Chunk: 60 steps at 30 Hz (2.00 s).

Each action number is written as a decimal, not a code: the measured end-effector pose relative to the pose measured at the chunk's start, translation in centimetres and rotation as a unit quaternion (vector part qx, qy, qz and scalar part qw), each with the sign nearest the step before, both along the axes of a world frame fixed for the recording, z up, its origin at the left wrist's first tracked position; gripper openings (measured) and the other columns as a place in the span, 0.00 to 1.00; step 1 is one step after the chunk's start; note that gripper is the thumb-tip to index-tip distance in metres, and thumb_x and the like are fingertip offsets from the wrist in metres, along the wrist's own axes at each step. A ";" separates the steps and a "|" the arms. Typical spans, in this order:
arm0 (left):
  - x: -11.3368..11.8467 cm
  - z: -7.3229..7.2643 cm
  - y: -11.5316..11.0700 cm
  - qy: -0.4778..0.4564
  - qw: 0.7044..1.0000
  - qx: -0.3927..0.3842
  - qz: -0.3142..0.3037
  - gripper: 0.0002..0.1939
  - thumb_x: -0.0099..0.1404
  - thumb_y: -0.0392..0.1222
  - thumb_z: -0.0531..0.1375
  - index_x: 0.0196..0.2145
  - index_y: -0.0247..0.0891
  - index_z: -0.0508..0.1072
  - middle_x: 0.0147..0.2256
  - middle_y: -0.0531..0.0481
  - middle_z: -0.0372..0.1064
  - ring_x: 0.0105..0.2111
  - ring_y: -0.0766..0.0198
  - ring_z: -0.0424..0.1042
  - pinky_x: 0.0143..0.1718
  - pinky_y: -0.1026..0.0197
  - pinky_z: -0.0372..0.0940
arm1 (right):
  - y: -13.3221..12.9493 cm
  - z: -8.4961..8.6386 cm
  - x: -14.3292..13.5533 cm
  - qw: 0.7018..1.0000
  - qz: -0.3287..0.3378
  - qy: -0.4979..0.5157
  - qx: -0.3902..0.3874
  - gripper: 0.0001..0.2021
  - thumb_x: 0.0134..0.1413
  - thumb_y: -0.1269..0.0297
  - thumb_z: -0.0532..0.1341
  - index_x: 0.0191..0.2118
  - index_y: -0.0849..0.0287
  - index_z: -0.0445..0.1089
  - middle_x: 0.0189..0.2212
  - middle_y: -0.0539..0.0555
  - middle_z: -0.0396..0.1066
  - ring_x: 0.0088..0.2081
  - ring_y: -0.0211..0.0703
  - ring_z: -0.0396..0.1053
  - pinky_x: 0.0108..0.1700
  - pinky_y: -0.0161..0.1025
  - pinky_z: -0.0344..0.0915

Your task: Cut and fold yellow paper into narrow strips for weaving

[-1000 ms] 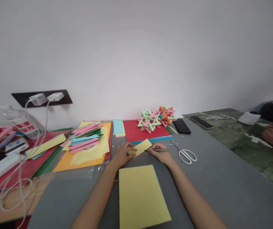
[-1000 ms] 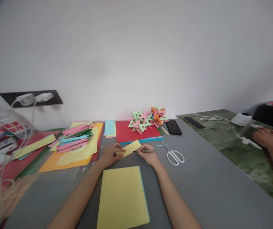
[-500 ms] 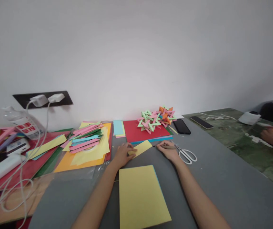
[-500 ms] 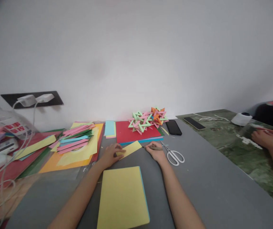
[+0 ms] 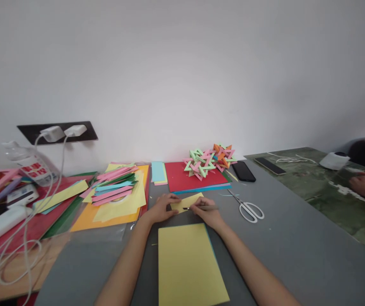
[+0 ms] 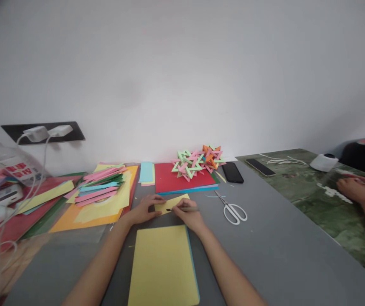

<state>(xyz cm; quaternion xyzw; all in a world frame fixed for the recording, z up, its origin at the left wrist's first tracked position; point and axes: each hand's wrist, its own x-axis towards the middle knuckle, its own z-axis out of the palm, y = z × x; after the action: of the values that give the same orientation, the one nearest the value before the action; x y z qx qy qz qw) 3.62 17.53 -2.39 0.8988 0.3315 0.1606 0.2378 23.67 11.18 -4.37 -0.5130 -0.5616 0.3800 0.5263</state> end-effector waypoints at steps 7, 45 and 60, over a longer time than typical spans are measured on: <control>0.5 -0.5 -0.3 0.005 0.998 0.034 0.044 0.16 0.60 0.43 0.52 0.47 0.48 0.66 0.41 0.49 0.61 0.43 0.61 0.60 0.45 0.55 0.54 | -0.3 -0.3 -1.9 0.999 0.021 0.024 -0.012 0.12 0.40 0.56 0.61 0.20 0.57 0.59 0.14 0.46 0.61 0.16 0.33 0.57 0.18 0.31 0.52; 0.6 -0.3 -0.7 -0.010 0.997 0.029 0.072 0.16 0.59 0.44 0.52 0.46 0.45 0.66 0.41 0.48 0.60 0.43 0.59 0.60 0.45 0.55 0.54 | 0.7 -1.0 4.9 0.998 -0.070 -0.004 -0.005 0.13 0.39 0.53 0.60 0.22 0.59 0.63 0.14 0.47 0.63 0.17 0.34 0.58 0.19 0.31 0.52; 0.9 0.8 -1.5 -0.027 0.995 0.019 0.093 0.25 0.45 0.57 0.60 0.39 0.43 0.67 0.42 0.48 0.60 0.44 0.56 0.60 0.46 0.53 0.54 | 1.0 -2.3 7.9 0.850 -0.201 -0.485 0.044 0.18 0.48 0.77 0.48 0.42 0.57 0.66 0.44 0.58 0.66 0.52 0.50 0.55 0.50 0.47 0.49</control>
<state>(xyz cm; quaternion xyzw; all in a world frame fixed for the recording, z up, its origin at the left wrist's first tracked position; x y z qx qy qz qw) 4.54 16.03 -1.61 0.8637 0.4040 0.2124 0.2136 31.60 12.16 -6.66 -0.7098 -0.6464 -0.0565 0.2740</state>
